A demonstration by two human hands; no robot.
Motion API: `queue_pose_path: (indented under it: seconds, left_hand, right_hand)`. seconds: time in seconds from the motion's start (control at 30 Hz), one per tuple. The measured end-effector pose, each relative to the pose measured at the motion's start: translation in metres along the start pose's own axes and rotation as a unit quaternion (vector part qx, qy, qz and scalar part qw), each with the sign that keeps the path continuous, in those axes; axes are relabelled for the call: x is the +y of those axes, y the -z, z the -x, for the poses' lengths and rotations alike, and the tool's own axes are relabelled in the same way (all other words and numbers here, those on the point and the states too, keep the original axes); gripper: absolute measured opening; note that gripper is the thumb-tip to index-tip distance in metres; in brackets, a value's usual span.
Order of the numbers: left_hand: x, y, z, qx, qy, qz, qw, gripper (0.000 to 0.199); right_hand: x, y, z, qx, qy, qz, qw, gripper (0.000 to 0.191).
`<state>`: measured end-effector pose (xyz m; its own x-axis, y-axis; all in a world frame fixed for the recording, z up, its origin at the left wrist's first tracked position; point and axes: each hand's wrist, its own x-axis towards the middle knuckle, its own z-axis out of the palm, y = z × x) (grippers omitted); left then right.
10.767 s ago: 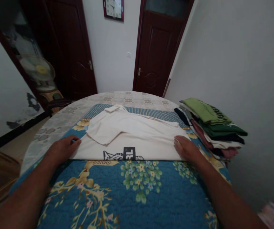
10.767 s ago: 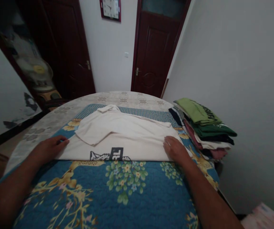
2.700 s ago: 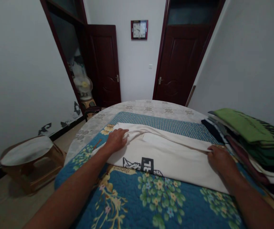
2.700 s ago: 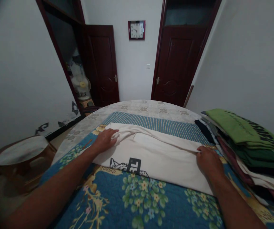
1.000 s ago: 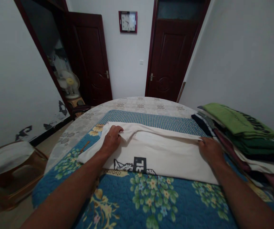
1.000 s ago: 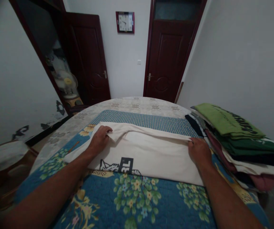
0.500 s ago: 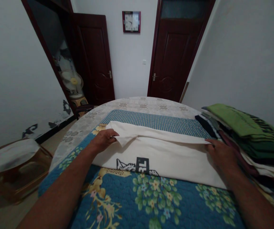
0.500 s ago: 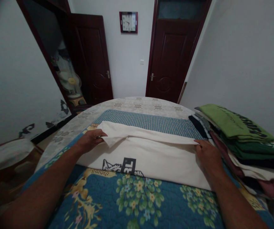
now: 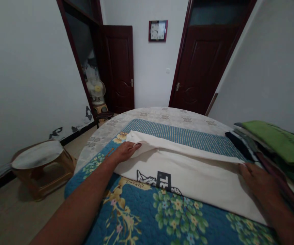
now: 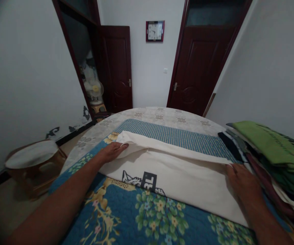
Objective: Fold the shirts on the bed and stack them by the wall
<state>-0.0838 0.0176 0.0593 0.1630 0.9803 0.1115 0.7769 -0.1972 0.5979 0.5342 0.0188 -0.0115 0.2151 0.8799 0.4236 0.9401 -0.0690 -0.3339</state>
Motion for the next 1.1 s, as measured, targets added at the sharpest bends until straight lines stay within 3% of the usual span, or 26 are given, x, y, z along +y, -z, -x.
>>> queue_pose_path:
  seconds: [0.07, 0.2, 0.27, 0.4, 0.47, 0.57, 0.7, 0.8, 0.9, 0.97, 1.1]
  left_hand:
    - [0.0, 0.001, 0.0, 0.005, -0.008, 0.01, 1.0, 0.064]
    - [0.001, 0.0, -0.002, 0.076, -0.027, 0.035, 0.996, 0.063]
    - [0.001, 0.0, -0.002, 0.049, -0.042, 0.044, 0.997, 0.06]
    - [-0.001, 0.002, -0.001, -0.097, -0.062, 0.001, 0.993, 0.043]
    - [-0.001, 0.003, 0.0, -0.141, -0.067, -0.009, 0.988, 0.031]
    - [0.003, 0.0, 0.001, -0.151, -0.068, -0.019, 0.986, 0.034]
    - [0.019, -0.015, 0.002, -0.09, -0.109, -0.095, 0.985, 0.045]
    - [0.035, -0.029, 0.005, -0.073, -0.137, -0.178, 0.972, 0.06]
    - [0.044, -0.041, 0.006, -0.066, -0.131, -0.224, 0.963, 0.035]
    - [0.045, -0.047, 0.006, -0.047, -0.117, -0.232, 0.965, 0.028]
    - [0.039, -0.056, 0.006, -0.003, -0.105, -0.207, 0.973, 0.052]
  right_hand:
    - [0.0, 0.0, -0.001, 0.003, -0.006, 0.007, 1.0, 0.037]
    - [-0.006, 0.003, 0.001, 0.043, 0.016, 0.019, 0.999, 0.041]
    - [-0.007, 0.002, 0.002, 0.054, 0.036, 0.035, 0.997, 0.04]
    - [0.004, -0.009, -0.001, 0.044, 0.061, 0.052, 0.996, 0.034]
    - [0.015, -0.018, -0.004, 0.034, 0.062, 0.054, 0.996, 0.032]
    - [0.03, -0.029, -0.007, 0.025, 0.078, 0.061, 0.995, 0.03]
    - [0.025, -0.027, -0.005, 0.061, 0.155, 0.106, 0.98, 0.03]
    - [-0.009, -0.02, 0.004, 0.098, 0.208, 0.119, 0.966, 0.035]
    - [-0.063, -0.021, 0.018, 0.092, 0.255, 0.067, 0.96, 0.033]
    - [-0.102, -0.028, 0.027, 0.063, 0.28, 0.028, 0.958, 0.031]
    - [-0.181, -0.043, 0.033, -0.022, 0.302, -0.014, 0.953, 0.034]
